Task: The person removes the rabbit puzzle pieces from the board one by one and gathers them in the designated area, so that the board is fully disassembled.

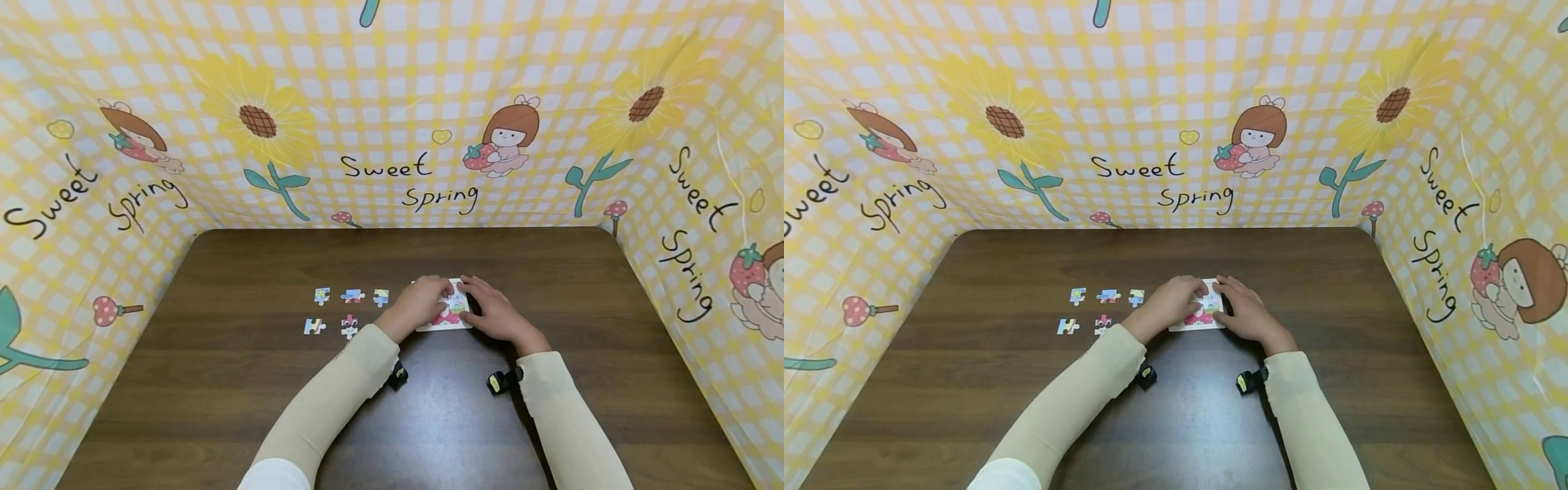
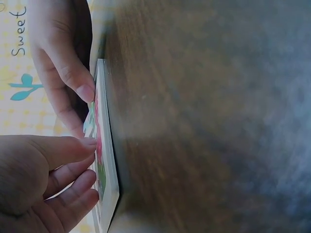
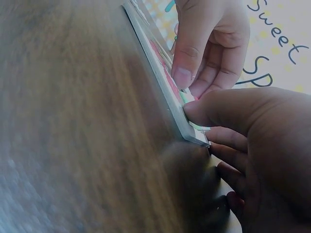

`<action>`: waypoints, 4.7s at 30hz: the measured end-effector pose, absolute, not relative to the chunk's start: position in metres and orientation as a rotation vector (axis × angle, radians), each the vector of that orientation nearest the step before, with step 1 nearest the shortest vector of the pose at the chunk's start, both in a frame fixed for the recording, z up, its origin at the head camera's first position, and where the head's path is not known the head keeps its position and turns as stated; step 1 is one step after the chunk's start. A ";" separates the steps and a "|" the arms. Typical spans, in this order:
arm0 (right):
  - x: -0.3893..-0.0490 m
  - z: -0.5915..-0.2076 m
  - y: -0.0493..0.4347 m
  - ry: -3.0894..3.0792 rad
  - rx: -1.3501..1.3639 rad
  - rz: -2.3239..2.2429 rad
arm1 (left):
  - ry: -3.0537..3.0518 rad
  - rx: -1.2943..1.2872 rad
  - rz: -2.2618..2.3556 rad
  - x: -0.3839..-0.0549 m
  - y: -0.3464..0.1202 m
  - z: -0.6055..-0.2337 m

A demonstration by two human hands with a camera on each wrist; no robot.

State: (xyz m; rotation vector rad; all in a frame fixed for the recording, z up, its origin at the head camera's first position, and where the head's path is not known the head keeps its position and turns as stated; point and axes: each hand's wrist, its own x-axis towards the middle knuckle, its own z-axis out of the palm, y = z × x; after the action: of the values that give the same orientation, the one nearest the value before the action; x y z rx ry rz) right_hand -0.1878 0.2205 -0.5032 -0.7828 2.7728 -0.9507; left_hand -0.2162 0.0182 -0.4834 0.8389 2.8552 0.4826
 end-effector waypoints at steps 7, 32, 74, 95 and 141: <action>-0.188 -0.504 0.220 2.769 -0.777 -0.947 | 2.850 0.829 0.491 -0.215 0.018 -0.482; -0.188 -0.505 0.221 2.769 -0.759 -0.941 | 2.811 0.729 0.693 -0.212 -0.007 -0.471; -0.185 -0.504 0.222 2.773 -0.757 -0.931 | 2.871 0.857 0.667 -0.164 -0.121 -0.478; -0.186 -0.502 0.220 2.770 -0.770 -0.943 | 2.883 0.838 0.661 -0.164 -0.122 -0.480; -0.185 -0.500 0.209 2.867 -0.650 -0.875 | 2.876 0.795 0.518 -0.160 -0.032 -0.470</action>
State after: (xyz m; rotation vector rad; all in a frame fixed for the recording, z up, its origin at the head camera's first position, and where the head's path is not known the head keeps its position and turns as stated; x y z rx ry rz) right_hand -0.1852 0.2091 -0.5002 -0.6498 2.8675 -0.8751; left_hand -0.1599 -0.0317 -0.4698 0.7947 2.8755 0.5184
